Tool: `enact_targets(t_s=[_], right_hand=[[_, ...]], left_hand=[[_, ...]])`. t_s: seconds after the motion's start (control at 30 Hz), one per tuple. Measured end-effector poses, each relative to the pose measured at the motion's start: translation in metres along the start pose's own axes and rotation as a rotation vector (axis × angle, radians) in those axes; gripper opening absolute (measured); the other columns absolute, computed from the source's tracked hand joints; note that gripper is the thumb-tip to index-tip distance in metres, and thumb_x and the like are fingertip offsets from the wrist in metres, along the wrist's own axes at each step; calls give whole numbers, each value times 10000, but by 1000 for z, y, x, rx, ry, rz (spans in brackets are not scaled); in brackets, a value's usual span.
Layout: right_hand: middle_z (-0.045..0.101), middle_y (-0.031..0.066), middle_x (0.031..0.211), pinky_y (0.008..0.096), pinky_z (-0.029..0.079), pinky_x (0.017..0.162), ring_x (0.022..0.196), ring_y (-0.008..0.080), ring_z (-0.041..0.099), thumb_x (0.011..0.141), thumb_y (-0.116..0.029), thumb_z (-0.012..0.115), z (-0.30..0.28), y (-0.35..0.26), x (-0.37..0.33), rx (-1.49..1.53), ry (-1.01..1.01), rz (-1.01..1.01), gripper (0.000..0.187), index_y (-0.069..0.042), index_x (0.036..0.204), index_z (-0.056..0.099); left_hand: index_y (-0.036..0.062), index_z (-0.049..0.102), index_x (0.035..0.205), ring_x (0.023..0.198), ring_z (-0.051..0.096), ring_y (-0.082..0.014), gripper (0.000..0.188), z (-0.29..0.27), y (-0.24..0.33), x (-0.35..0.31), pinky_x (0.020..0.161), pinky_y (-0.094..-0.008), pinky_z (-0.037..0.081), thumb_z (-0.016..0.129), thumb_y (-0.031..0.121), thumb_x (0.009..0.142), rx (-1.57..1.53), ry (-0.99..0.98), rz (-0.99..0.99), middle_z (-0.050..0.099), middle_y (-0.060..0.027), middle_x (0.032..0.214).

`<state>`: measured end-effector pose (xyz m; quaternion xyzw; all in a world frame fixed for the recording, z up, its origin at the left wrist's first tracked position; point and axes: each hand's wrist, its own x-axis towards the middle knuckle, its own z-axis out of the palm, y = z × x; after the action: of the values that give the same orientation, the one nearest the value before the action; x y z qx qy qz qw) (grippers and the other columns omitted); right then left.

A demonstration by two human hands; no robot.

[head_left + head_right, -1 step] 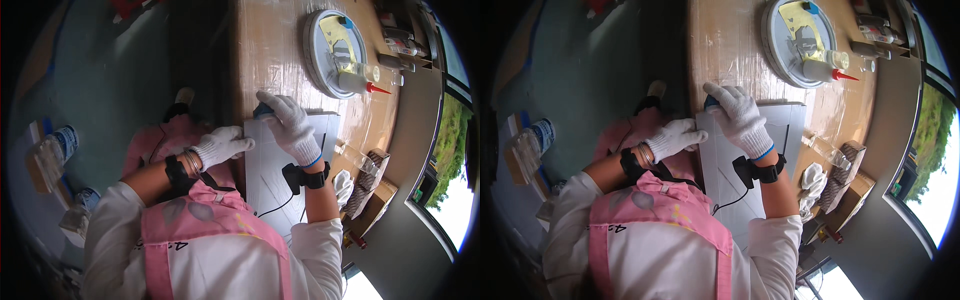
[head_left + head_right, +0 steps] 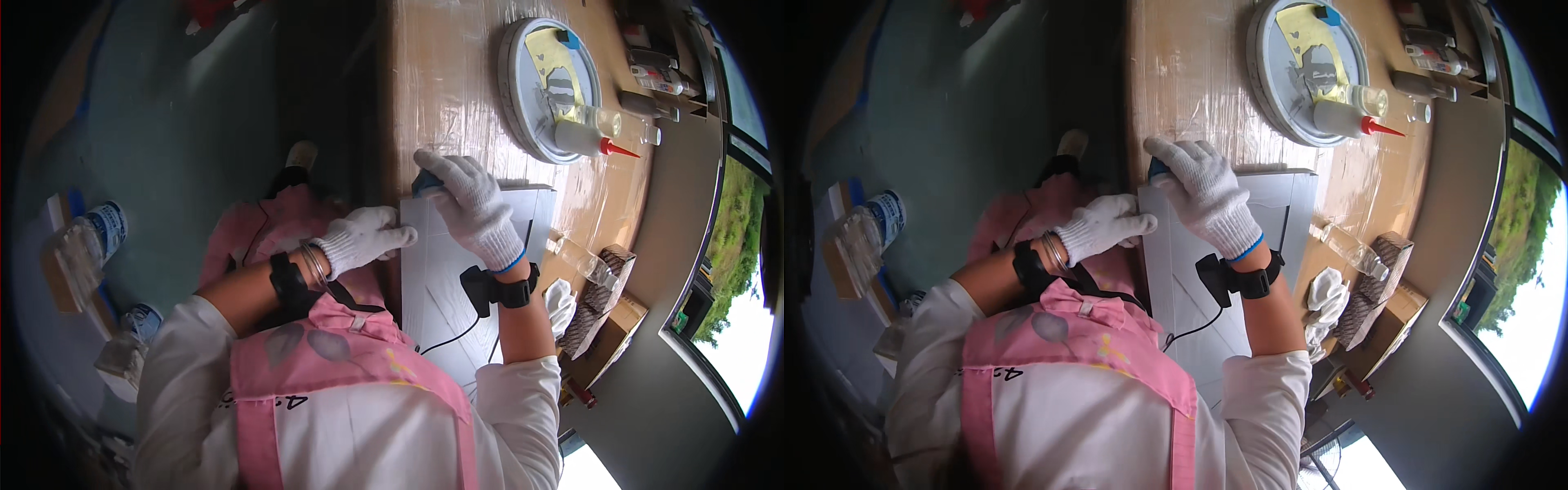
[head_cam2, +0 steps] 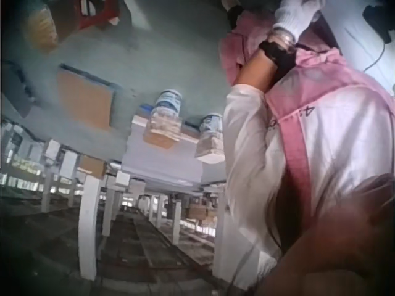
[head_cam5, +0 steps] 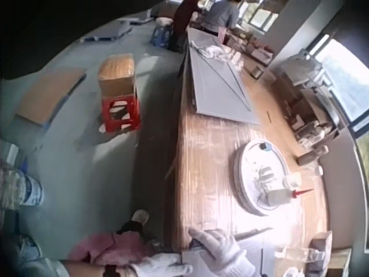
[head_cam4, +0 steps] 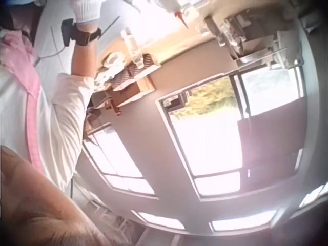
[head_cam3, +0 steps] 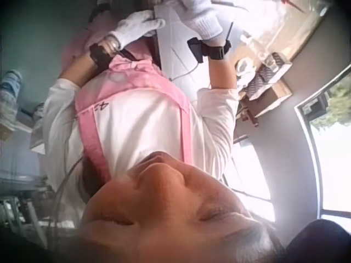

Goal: Wiping and finishing a furniture panel with a cloth and a sanding block.

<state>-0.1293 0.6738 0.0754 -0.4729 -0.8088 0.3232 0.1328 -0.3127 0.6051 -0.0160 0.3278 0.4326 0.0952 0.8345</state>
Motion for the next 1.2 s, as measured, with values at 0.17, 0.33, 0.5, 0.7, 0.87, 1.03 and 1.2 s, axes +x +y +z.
enact_targets(t_s=[0.17, 0.33, 0.5, 0.7, 0.87, 1.03, 1.2], right_hand=[[649, 159, 918, 467, 506, 791, 867, 389, 608, 773, -43, 659, 7, 0, 18, -91, -166, -109, 483, -45, 1251, 592], [655, 161, 941, 461, 501, 809, 885, 379, 614, 759, -37, 662, 9, 1, 25, -75, -183, -113, 505, -36, 1257, 581], [662, 157, 950, 454, 499, 829, 882, 365, 621, 761, -59, 678, 12, 0, 38, -108, -241, -160, 472, -65, 1227, 602], [666, 145, 962, 458, 512, 833, 870, 356, 628, 770, -85, 693, 19, 3, 44, -154, -349, -147, 447, -113, 1210, 620], [657, 140, 956, 439, 516, 821, 901, 344, 625, 756, 0, 674, 21, -1, 46, -164, -384, -128, 455, -87, 1200, 624], [651, 139, 933, 440, 517, 811, 884, 344, 623, 754, 0, 675, 19, -1, 49, -174, -381, -136, 451, -96, 1193, 633], [649, 140, 923, 450, 521, 801, 870, 351, 621, 757, -26, 675, 21, -1, 49, -189, -392, -143, 444, -102, 1192, 632]], left_hand=[[41, 638, 1075, 786, 647, -111, 402, -6, -4, 4, 742, -283, 550, 676, 416, 936, 60, -53, -23, 681, -38, 896], [59, 649, 1012, 778, 677, -116, 433, -8, -15, 11, 731, -287, 546, 652, 484, 929, 122, -58, 15, 695, -38, 855], [73, 652, 992, 770, 684, -119, 446, -8, -21, 16, 730, -275, 544, 637, 514, 927, 167, -69, 46, 695, -23, 837], [109, 668, 1004, 774, 691, -111, 451, -6, -23, 16, 729, -273, 540, 609, 549, 928, 166, -68, 35, 701, 2, 843], [136, 678, 1013, 782, 693, -110, 450, -6, -24, 16, 737, -281, 536, 587, 569, 929, 207, -67, 62, 700, 17, 836], [143, 683, 1005, 776, 694, -119, 465, -6, -31, 21, 723, -296, 530, 578, 589, 924, 244, -71, 85, 697, 16, 811], [137, 682, 995, 769, 693, -126, 482, -5, -29, 19, 714, -301, 528, 576, 601, 919, 255, -54, 84, 695, 15, 796]])
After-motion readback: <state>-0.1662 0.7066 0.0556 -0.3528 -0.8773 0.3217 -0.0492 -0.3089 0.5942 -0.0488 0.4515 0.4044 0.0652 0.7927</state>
